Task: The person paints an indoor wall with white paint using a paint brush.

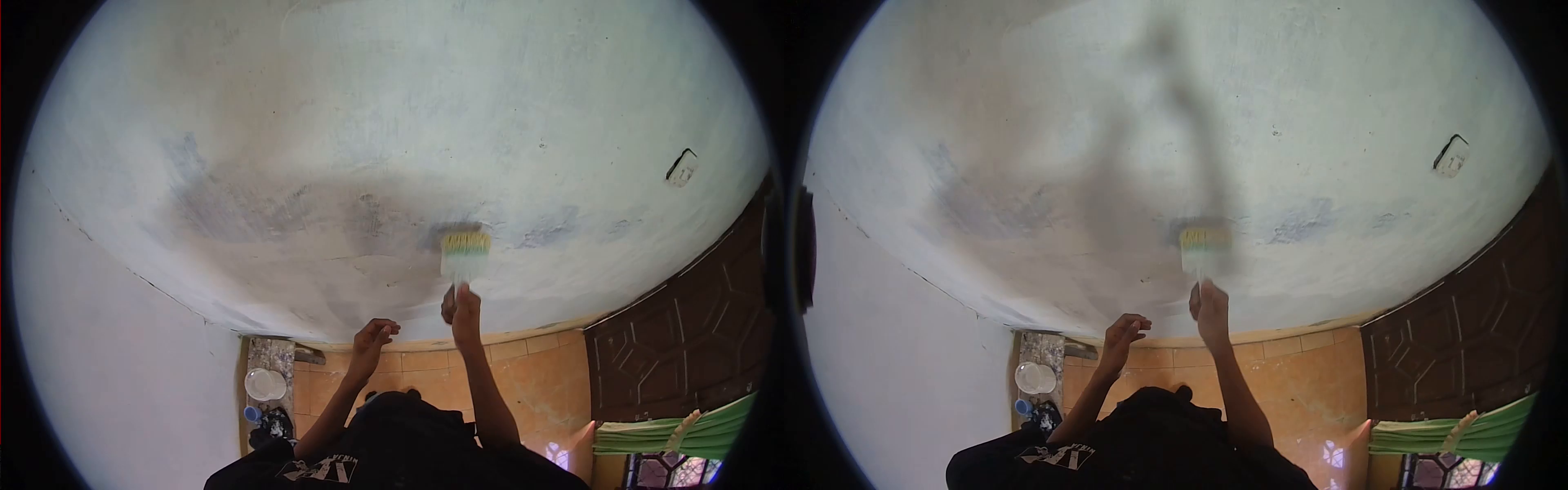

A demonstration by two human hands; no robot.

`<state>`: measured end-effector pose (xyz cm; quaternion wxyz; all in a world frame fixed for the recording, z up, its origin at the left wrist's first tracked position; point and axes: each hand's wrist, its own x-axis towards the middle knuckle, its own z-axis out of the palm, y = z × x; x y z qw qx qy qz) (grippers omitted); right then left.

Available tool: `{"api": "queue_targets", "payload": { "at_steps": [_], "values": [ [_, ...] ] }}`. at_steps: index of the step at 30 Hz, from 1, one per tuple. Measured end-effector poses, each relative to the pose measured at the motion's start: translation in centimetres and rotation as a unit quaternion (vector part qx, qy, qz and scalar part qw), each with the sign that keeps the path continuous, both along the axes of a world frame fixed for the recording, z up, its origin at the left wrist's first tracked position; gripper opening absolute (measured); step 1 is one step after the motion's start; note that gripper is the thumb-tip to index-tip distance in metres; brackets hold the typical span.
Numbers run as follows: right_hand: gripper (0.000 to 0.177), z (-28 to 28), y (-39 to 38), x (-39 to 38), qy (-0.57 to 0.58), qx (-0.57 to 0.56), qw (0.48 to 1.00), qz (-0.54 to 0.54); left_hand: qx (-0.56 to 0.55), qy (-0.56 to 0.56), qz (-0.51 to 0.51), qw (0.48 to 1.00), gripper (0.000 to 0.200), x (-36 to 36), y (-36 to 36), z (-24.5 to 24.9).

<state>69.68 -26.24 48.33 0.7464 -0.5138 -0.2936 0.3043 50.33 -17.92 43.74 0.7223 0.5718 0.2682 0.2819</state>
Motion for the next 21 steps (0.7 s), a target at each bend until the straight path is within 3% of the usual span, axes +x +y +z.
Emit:
{"api": "queue_targets", "payload": {
  "at_steps": [2,4,7,10,13,15,17,21],
  "values": [
    [0.053,0.5,0.9,-0.2,-0.023,-0.002,1.0,-0.013,0.007,0.007,-0.005,1.0,0.023,-0.7,0.7,0.5],
    [0.055,-2.7,2.1,-0.1,-0.042,-0.016,0.998,-0.032,0.012,0.008,-0.011,1.0,0.021,-1.2,1.4,0.9],
    [0.054,-8.9,0.1,-2.5,0.0,-0.14,0.989,-0.042,0.016,0.005,-0.012,1.0,0.021,-1.3,2.5,0.6],
    [0.054,-7.1,-1.1,-4.5,0.076,-0.155,0.983,-0.06,0.021,-0.001,-0.012,1.0,0.02,-1.7,3.0,1.1],
    [0.05,-1.8,-0.6,-2.3,-0.047,-0.005,0.994,-0.1,0.008,0.004,-0.022,1.0,0.02,-1.9,3.0,0.5],
    [0.055,1.5,0.3,-0.4,-0.028,0.033,0.995,-0.086,0.003,0.01,-0.042,0.999,0.02,-2.1,2.8,0.1],
    [0.054,1.3,0.6,0.9,0.02,-0.011,0.995,-0.092,0.0,0.011,-0.057,0.998,0.02,-2.1,2.6,0.1],
    [0.051,-7.9,-0.8,-0.2,-0.007,-0.079,0.991,-0.11,-0.001,0.002,-0.069,0.998,0.02,-2.4,2.5,-0.6]
  ]
}}
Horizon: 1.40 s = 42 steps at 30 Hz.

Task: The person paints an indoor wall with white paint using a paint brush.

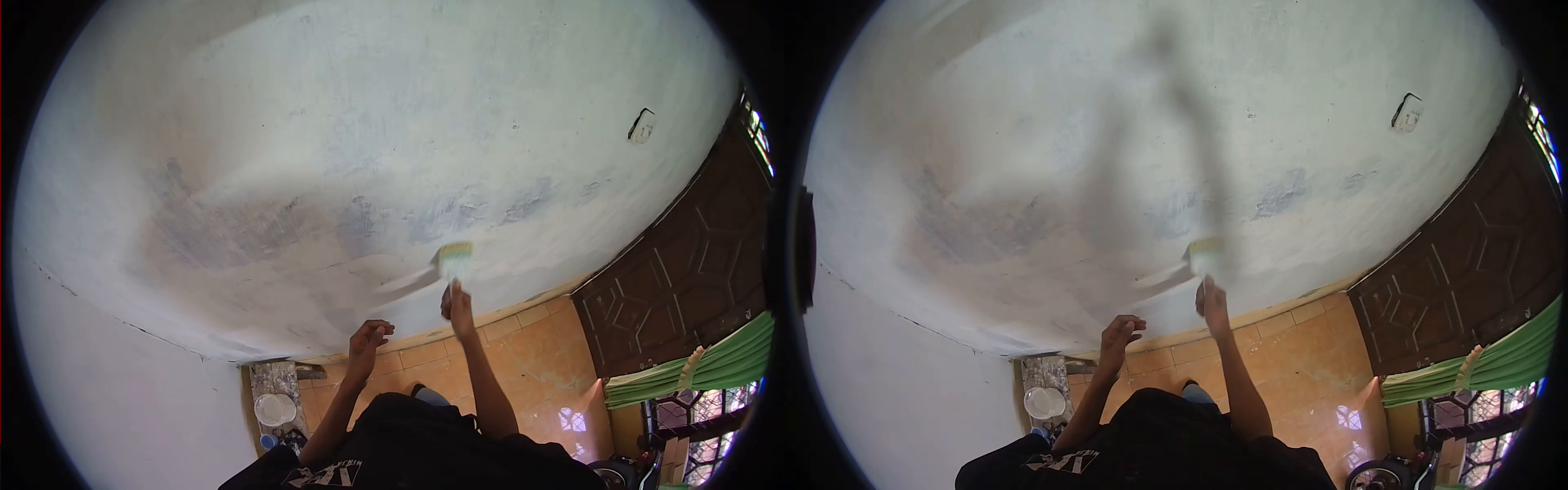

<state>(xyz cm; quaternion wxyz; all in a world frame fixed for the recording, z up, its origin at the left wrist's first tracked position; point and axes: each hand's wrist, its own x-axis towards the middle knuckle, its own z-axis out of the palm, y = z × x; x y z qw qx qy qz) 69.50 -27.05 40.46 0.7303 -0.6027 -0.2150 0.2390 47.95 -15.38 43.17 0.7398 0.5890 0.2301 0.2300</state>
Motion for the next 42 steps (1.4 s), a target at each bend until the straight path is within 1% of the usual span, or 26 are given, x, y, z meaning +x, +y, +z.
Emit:
{"api": "queue_targets", "payload": {
  "at_steps": [2,3,6,7,8,10,11,13,16,18,20,22,24,27,28,30,32,33,34,36,38,39,40,42],
  "values": [
    [0.049,-2.1,-1.6,-2.5,0.051,-0.063,0.996,-0.028,-0.006,-0.001,0.0,1.0,0.02,-0.2,-0.1,-0.3],
    [0.05,-1.6,-2.2,-3.3,0.089,-0.039,0.995,-0.032,-0.013,0.001,0.004,1.0,0.021,-0.5,-0.1,-0.3],
    [0.051,4.3,-2.1,-1.9,0.051,0.015,0.994,-0.092,-0.025,0.013,0.002,1.0,0.02,-0.9,-0.4,-0.3],
    [0.051,5.7,-2.1,-0.5,0.005,0.07,0.996,-0.057,-0.027,0.02,-0.002,0.999,0.02,-1.0,-0.5,-0.3],
    [0.051,7.1,-1.8,0.9,0.001,0.099,0.993,-0.056,-0.02,0.021,-0.011,1.0,0.02,-0.9,-0.6,-0.5],
    [0.051,9.1,-1.2,2.7,0.013,0.101,0.994,-0.049,-0.008,0.022,-0.022,0.999,0.02,-1.0,-0.9,-0.8],
    [0.05,8.2,-1.3,2.9,0.018,0.096,0.994,-0.042,-0.007,0.024,-0.023,0.999,0.02,-1.0,-1.2,-0.8],
    [0.05,4.6,-1.1,3.7,0.023,0.088,0.996,-0.025,-0.004,0.024,-0.022,0.999,0.02,-0.5,-1.5,-0.5],
    [0.051,-2.4,-3.2,1.2,0.034,0.01,0.999,-0.019,-0.009,0.007,-0.015,1.0,0.02,0.6,-2.3,-0.2],
    [0.052,-4.3,-4.6,-0.2,0.063,-0.028,0.997,-0.03,-0.011,0.025,0.002,1.0,0.02,1.1,-3.1,-0.1],
    [0.051,-0.3,-4.8,2.1,0.034,0.02,0.999,-0.023,-0.011,0.023,0.007,1.0,0.021,3.2,-3.4,0.1],
    [0.049,5.6,-5.4,3.7,0.022,0.067,0.997,-0.029,-0.016,0.025,-0.004,1.0,0.021,4.3,-4.3,-0.4],
    [0.048,10.2,-5.2,6.7,0.009,0.109,0.994,-0.016,0.001,0.021,-0.031,0.999,0.021,5.9,-5.1,-0.6],
    [0.048,11.5,-4.7,9.7,0.003,0.087,0.996,0.014,0.034,0.001,-0.057,0.998,0.021,8.6,-6.2,0.5],
    [0.049,10.4,-4.8,9.8,-0.016,0.079,0.997,0.017,0.045,-0.007,-0.062,0.997,0.021,9.3,-6.5,0.8],
    [0.049,5.5,-5.2,9.4,-0.056,0.065,0.996,0.026,0.059,-0.021,-0.054,0.997,0.022,10.6,-6.9,1.1],
    [0.05,0.4,-6.4,7.8,0.001,0.002,1.0,0.013,0.065,-0.018,-0.047,0.997,0.022,11.1,-7.4,1.1],
    [0.049,-0.1,-7.4,6.7,0.036,-0.016,0.999,0.022,0.066,-0.011,-0.044,0.997,0.023,11.3,-7.6,1.1],
    [0.049,0.7,-7.9,6.1,0.07,-0.031,0.997,0.03,0.069,-0.006,-0.041,0.997,0.023,11.6,-7.5,1.2],
    [0.049,3.6,-8.3,6.9,0.009,0.019,0.999,0.042,0.059,0.007,-0.034,0.998,0.023,12.0,-7.5,0.7],
    [0.049,8.2,-7.7,9.0,-0.061,0.077,0.994,0.039,0.048,0.019,-0.029,0.998,0.023,11.9,-7.8,0.0],
    [0.049,10.7,-7.5,9.8,-0.068,0.103,0.991,0.043,0.046,0.021,-0.026,0.998,0.023,12.1,-7.8,-0.5],
    [0.049,11.8,-7.4,11.0,-0.049,0.103,0.992,0.046,0.044,0.021,-0.023,0.999,0.023,12.3,-7.9,-0.7],
    [0.049,12.2,-6.9,12.9,-0.055,0.093,0.993,0.052,0.041,0.015,-0.013,0.999,0.023,13.0,-8.3,-0.6]
  ]
}}
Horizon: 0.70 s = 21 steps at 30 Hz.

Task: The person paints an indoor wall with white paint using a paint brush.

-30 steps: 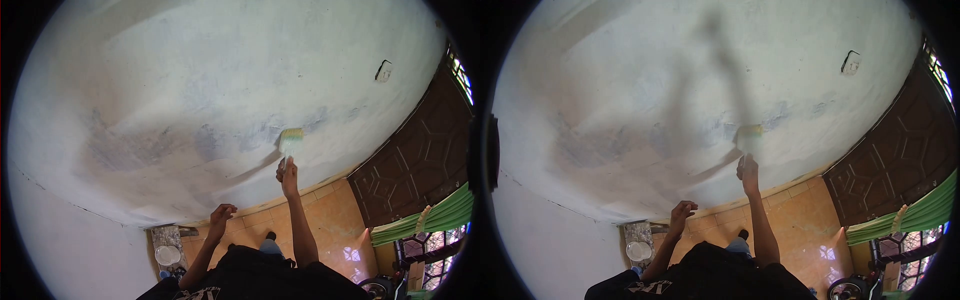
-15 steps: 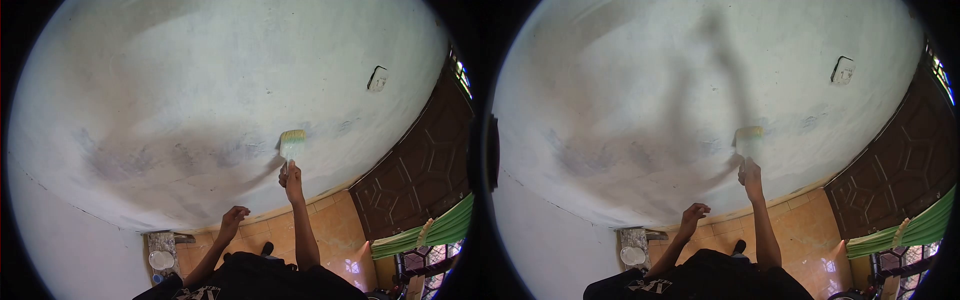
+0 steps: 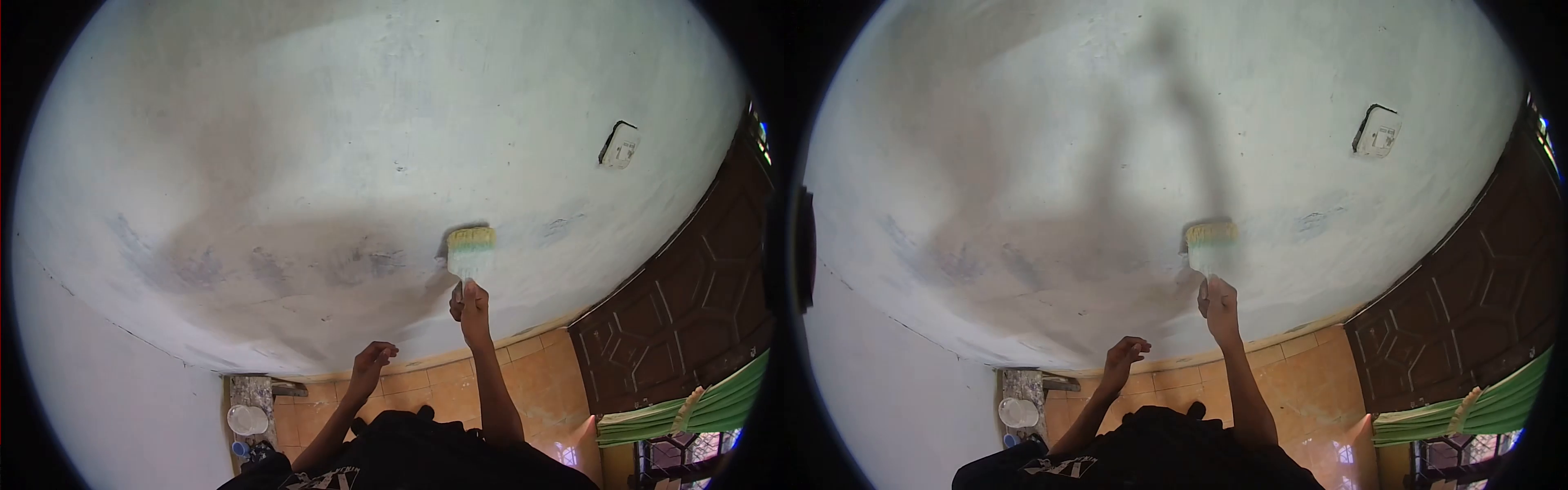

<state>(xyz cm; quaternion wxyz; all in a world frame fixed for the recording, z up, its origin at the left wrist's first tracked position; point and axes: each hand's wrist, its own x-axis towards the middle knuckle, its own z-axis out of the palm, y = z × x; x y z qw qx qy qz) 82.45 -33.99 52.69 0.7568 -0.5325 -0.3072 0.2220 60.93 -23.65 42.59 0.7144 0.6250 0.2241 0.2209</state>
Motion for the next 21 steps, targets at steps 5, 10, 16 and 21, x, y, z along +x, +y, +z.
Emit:
{"api": "queue_targets", "payload": {
  "at_steps": [5,10,16,21],
  "values": [
    [0.048,-17.4,-1.2,1.3,-0.128,-0.135,0.981,-0.058,-0.01,-0.016,0.028,0.999,0.024,2.1,-1.2,0.5],
    [0.047,-9.4,-3.1,0.7,-0.063,-0.04,0.997,-0.024,-0.002,-0.017,0.021,1.0,0.024,4.5,-2.6,0.5],
    [0.049,-1.2,-2.4,4.2,-0.004,-0.044,0.999,0.026,0.007,-0.027,0.01,1.0,0.021,6.9,-4.3,0.9],
    [0.05,-14.9,-4.4,1.6,-0.148,-0.136,0.98,-0.007,-0.006,-0.023,0.032,0.999,0.02,7.3,-5.5,0.9]
  ]
}}
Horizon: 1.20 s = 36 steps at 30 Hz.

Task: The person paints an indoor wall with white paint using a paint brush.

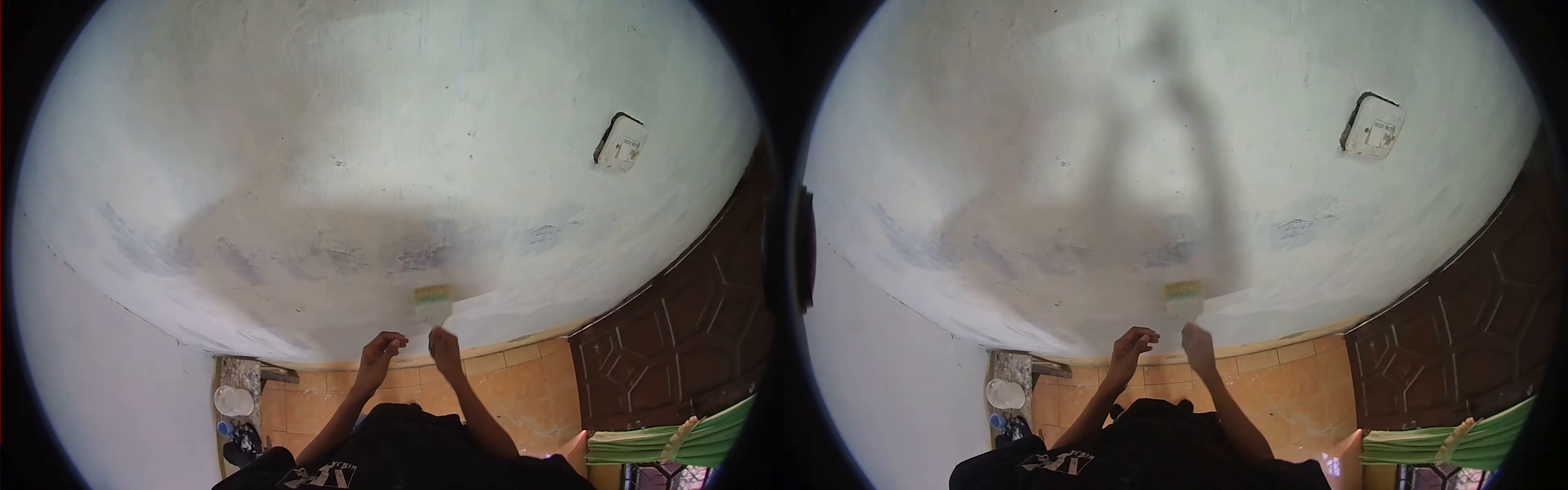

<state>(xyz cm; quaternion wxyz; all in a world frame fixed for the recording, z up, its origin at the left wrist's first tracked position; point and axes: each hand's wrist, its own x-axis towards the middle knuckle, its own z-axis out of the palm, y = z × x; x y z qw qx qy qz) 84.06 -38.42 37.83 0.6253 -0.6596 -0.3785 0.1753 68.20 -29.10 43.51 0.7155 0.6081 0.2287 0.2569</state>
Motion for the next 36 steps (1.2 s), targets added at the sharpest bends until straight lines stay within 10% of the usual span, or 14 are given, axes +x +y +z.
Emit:
{"api": "queue_targets", "payload": {
  "at_steps": [2,4,10,16,27,32,36],
  "values": [
    [0.049,0.0,-1.5,-1.3,0.17,0.021,0.984,0.039,0.002,0.002,0.01,1.0,0.02,0.1,0.2,-0.1],
    [0.049,0.4,-0.5,0.7,0.007,0.031,0.999,0.014,0.002,0.013,0.018,1.0,0.02,-0.3,-0.1,-0.5],
    [0.043,11.6,0.8,4.1,0.218,0.092,0.97,0.059,0.002,0.027,0.038,0.999,0.02,-1.0,-0.3,-0.2],
    [0.053,-4.3,-1.8,1.3,0.045,-0.008,0.998,0.046,0.007,0.032,0.062,0.998,0.022,-2.2,-0.7,0.0],
    [0.045,12.5,3.7,-0.8,0.157,0.102,0.98,0.07,0.006,0.026,0.009,1.0,0.021,-3.5,1.5,0.1],
    [0.05,-0.1,3.0,-3.8,0.191,-0.005,0.981,0.03,0.011,-0.016,0.01,1.0,0.021,-4.2,2.6,1.8],
    [0.052,0.1,1.7,-6.6,0.167,-0.022,0.986,-0.013,0.0,-0.011,0.014,1.0,0.022,-5.9,3.0,0.9]
  ]
}}
